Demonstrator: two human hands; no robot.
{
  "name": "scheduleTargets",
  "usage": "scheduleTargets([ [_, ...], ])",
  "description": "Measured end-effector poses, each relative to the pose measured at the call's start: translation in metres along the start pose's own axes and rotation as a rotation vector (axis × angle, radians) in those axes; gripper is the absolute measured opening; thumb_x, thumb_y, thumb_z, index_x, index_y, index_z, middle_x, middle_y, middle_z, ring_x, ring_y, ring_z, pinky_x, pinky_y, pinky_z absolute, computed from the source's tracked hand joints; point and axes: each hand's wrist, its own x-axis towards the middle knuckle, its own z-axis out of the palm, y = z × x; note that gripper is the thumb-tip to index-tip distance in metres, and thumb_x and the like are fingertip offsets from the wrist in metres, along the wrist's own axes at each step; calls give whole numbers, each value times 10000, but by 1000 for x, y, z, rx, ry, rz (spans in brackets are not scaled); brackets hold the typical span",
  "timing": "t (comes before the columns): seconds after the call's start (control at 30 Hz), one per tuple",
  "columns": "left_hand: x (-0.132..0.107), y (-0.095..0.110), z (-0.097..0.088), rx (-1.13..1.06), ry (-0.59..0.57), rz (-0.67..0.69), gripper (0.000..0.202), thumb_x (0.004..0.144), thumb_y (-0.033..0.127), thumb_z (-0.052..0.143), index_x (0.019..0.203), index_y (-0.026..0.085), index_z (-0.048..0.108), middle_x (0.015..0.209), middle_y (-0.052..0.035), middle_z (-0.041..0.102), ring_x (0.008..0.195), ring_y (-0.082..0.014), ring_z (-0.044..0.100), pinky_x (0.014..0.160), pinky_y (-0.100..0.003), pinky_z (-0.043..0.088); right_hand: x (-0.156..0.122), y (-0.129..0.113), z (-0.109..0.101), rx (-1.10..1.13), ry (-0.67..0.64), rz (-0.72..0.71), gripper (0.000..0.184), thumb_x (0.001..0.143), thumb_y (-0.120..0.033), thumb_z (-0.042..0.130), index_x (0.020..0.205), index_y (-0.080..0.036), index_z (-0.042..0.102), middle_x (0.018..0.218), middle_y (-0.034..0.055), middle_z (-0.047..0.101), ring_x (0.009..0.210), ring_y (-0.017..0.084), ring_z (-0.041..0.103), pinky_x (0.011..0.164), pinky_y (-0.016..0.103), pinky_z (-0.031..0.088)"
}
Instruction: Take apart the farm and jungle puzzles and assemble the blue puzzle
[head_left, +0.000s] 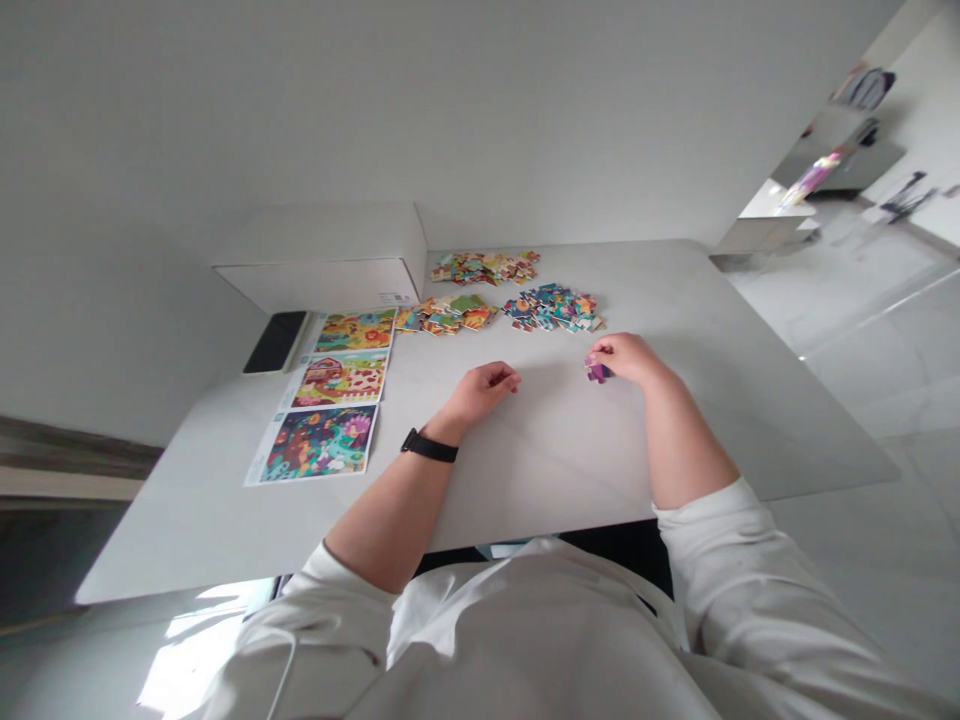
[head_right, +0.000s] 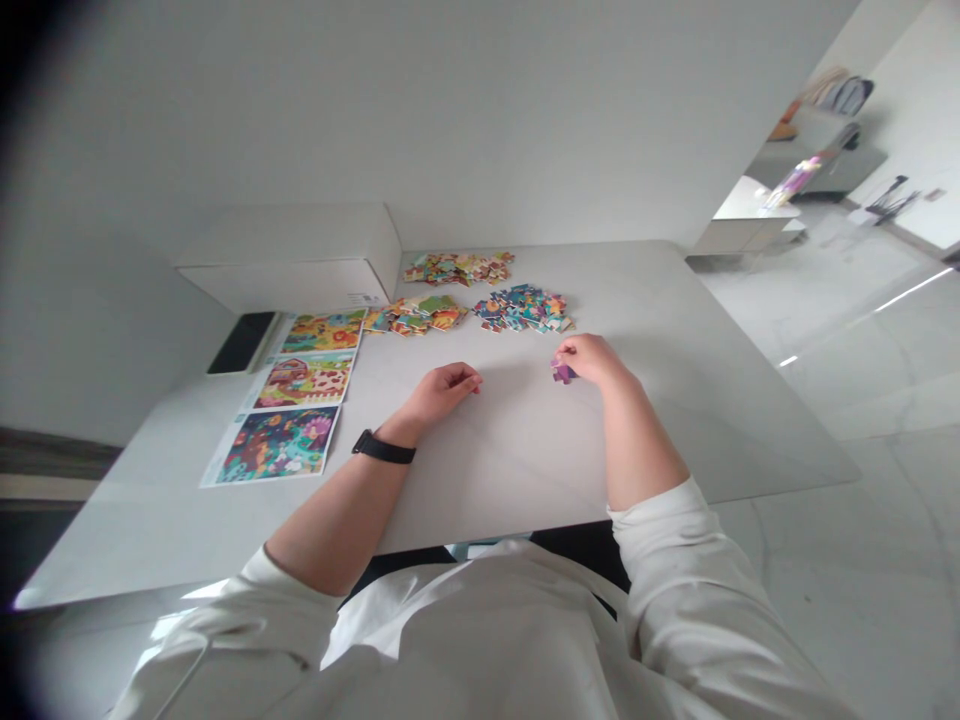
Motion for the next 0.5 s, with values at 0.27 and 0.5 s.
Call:
scheduleTargets([
  [0.27, -1, 2, 0, -2, -3, -1, 312, 937, 496, 647, 906, 205, 754, 834, -47, 780, 723, -178, 627, 686, -286, 452, 1, 4, -3, -25, 85, 13, 10, 831, -239, 792, 828, -248, 797, 865, 44, 825, 809, 224, 738, 798, 338, 535],
  [0.5, -1, 5, -1, 26, -16, -10, 327, 943, 495, 618, 923, 197, 750, 849, -50, 784, 735, -179, 633, 697, -293, 455, -4, 5, -5, -62, -95, 94, 211, 740, -316, 888, 896, -229, 777, 837, 15, 802, 708, 185, 691, 665, 289, 469],
])
